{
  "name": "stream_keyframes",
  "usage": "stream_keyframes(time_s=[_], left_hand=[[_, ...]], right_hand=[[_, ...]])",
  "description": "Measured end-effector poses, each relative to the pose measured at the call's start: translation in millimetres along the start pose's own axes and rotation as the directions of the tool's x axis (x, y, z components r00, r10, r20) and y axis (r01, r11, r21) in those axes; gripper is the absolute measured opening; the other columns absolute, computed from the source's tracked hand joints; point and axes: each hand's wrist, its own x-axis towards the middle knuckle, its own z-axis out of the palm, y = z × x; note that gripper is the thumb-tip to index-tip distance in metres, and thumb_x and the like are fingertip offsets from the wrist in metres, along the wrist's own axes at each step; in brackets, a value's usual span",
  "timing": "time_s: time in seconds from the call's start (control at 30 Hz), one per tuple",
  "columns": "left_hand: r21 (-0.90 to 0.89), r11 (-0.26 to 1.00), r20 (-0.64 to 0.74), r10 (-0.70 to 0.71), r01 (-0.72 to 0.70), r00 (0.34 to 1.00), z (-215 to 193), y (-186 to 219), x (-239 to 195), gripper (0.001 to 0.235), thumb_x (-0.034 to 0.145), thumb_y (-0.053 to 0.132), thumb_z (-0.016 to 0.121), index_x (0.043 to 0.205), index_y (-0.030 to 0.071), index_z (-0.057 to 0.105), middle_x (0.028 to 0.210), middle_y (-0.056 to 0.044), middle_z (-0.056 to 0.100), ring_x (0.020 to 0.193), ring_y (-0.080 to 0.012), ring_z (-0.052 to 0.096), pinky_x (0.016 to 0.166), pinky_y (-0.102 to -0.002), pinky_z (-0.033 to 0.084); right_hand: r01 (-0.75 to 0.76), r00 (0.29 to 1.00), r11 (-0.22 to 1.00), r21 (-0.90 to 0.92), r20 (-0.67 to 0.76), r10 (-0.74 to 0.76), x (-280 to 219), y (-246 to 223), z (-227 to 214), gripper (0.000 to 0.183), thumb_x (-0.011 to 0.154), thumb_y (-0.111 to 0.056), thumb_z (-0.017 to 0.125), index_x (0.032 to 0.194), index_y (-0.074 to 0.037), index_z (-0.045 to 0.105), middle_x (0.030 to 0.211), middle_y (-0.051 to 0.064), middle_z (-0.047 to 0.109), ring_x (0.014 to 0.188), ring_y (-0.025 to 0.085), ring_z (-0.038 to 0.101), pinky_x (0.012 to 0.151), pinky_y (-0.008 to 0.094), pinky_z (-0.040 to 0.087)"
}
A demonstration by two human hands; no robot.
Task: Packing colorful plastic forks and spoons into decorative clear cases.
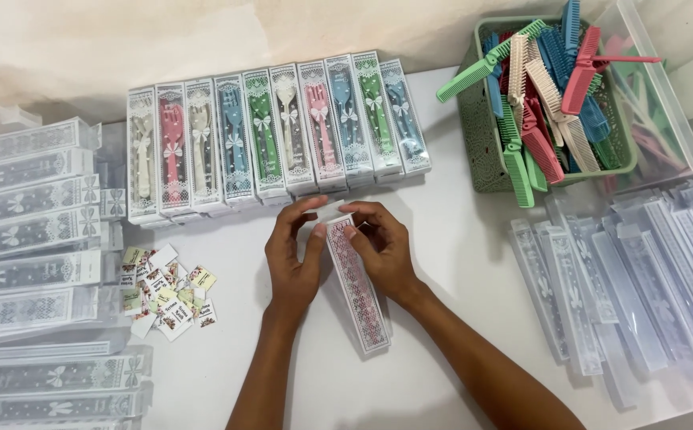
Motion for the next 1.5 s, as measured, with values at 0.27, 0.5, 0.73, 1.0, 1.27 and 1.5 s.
stream_keyframes(time_s=[0.27,0.5,0.73,1.0,1.27,1.5], left_hand=[[-0.008,0.986,0.033,-0.168,0.169,0.985,1.3,-2.9,1.5,0.041,0.103,0.01,0.063,0.143,0.003,0.053,0.131,-0.01,0.064,0.112,-0.0166,0.062,0.101,-0.032,0.052],[0.127,0.986,0.052,-0.118,0.111,0.992,2.6,5.3,3.4,0.023,0.105,0.012,0.062,0.125,0.003,0.068,0.122,-0.01,0.068,0.107,-0.0162,0.068,0.094,-0.03,0.056],[0.155,0.979,0.035,-0.141,0.134,0.989,4.5,9.3,5.6,0.018,0.103,0.011,0.063,0.116,0.002,0.071,0.117,-0.01,0.068,0.1,-0.0158,0.068,0.088,-0.028,0.055],[0.206,0.976,-0.064,-0.054,0.066,0.997,6.7,2.3,0.6,0.01,0.101,0.007,0.068,0.109,0.001,0.072,0.113,-0.011,0.068,0.091,-0.0133,0.067,0.08,-0.027,0.055],[0.179,0.975,-0.116,-0.11,0.13,0.987,5.6,-3.3,-3.2,0.016,0.097,0.007,0.074,0.112,0.003,0.072,0.093,-0.006,0.073,0.08,-0.0114,0.065,0.075,-0.025,0.052],[0.157,0.987,0.054,0.007,-0.016,0.999,1.6,5.1,1.9,0.018,0.102,0.007,0.067,0.119,0.002,0.071,0.093,-0.002,0.053,0.075,-0.0094,0.051,0.066,-0.025,0.044]], right_hand=[[0.049,0.999,0.998,0.031,-0.017,-0.048,0.5,13.6,-5.8,0.022,0.101,-0.001,0.057,0.123,0.0,0.058,0.103,0.004,0.062,0.094,0.009,0.057,0.085,0.025,0.049],[0.024,1.0,0.998,0.065,-0.011,-0.024,2.0,4.3,-1.6,0.028,0.101,-0.001,0.055,0.129,0.0,0.056,0.109,0.005,0.064,0.097,0.009,0.06,0.087,0.025,0.051],[-0.004,1.0,1.0,0.016,-0.031,0.005,3.9,-1.2,-0.3,0.048,0.097,0.003,0.058,0.145,-0.002,0.052,0.098,0.001,0.059,0.088,0.006,0.054,0.078,0.022,0.047],[-0.014,1.0,0.999,0.046,0.025,0.013,4.3,3.5,-2.0,0.031,0.101,-0.003,0.059,0.132,0.001,0.059,0.104,0.002,0.064,0.092,0.006,0.058,0.082,0.023,0.05],[0.038,0.999,0.999,-0.01,0.017,-0.037,0.8,7.1,-4.5,0.018,0.104,-0.007,0.062,0.121,-0.001,0.06,0.099,0.003,0.063,0.089,0.007,0.058,0.08,0.024,0.05],[0.093,0.996,0.994,0.049,0.005,-0.093,0.3,2.0,-3.0,0.017,0.107,-0.009,0.058,0.123,-0.002,0.058,0.11,0.005,0.068,0.103,0.009,0.063,0.093,0.026,0.052]])
